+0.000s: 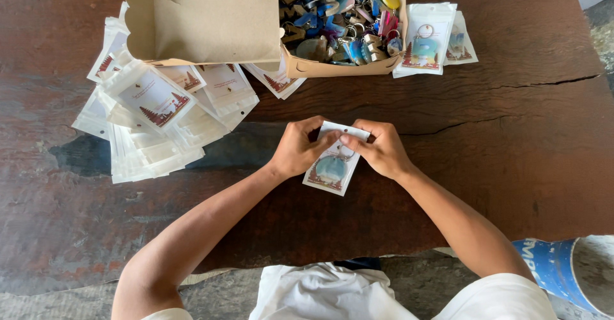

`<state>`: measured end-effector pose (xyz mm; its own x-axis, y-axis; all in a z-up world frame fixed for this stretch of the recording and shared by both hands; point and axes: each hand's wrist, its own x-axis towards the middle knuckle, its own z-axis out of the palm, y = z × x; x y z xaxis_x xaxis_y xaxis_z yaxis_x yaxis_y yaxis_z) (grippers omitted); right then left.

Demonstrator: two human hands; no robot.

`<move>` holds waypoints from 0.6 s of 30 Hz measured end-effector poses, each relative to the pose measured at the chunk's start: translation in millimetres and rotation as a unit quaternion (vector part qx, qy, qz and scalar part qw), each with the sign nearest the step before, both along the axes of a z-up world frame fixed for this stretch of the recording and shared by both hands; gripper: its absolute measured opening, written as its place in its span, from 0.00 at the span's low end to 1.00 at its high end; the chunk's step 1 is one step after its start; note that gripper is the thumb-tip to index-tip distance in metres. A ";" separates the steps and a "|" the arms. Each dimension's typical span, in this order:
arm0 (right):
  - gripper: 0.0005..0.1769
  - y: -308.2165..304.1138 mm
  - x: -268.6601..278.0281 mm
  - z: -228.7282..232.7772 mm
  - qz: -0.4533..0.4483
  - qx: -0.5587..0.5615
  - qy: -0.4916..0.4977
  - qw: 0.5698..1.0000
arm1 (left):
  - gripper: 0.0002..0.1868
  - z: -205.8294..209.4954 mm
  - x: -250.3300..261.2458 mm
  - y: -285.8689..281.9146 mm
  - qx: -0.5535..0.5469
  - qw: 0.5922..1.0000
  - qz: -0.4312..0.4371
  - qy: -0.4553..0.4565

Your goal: The person picks up small keychains from a cardboard box one at a time and puts each into a small plastic bag by hand before placing the bag on a wooden table.

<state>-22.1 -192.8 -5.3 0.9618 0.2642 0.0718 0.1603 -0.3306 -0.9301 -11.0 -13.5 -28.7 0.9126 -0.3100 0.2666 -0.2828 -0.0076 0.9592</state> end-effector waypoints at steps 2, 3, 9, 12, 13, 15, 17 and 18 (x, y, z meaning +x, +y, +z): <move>0.11 0.5 0.5 2.3 -0.004 -0.006 0.000 1.000 | 0.06 -0.3 -0.3 -1.1 0.014 1.000 0.013 -0.006; 0.11 0.7 2.0 4.1 -0.007 -0.014 -0.002 1.000 | 0.06 -0.1 0.7 -1.7 0.027 0.999 0.027 -0.016; 0.11 -13.0 10.4 0.0 0.026 0.014 0.036 0.999 | 0.11 -7.9 6.6 -3.9 0.013 1.000 0.026 -0.007; 0.10 -13.6 8.6 8.8 0.011 0.011 0.048 0.999 | 0.11 -13.6 8.9 -2.7 0.004 0.999 0.031 0.003; 0.10 -14.6 8.6 6.7 0.011 0.011 0.048 0.999 | 0.11 -12.9 8.5 -1.9 0.004 0.999 0.032 0.004; 0.12 -17.1 8.9 3.4 -0.023 0.006 0.058 0.998 | 0.11 -10.3 8.7 -0.8 -0.008 0.999 0.045 0.019; 0.12 -11.9 5.6 10.4 -0.030 0.045 0.070 0.996 | 0.11 -3.8 6.9 -0.1 -0.016 0.998 0.052 0.035; 0.12 -9.2 3.8 13.7 -0.036 0.083 0.084 0.992 | 0.11 -0.7 5.9 0.3 -0.023 0.997 0.060 0.052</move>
<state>-18.3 -202.0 8.3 0.9798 0.1928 -0.0535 -0.0194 -0.1748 -0.9844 -5.1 -13.2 -29.4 0.9656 -0.1872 0.1805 -0.1818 0.0104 0.9833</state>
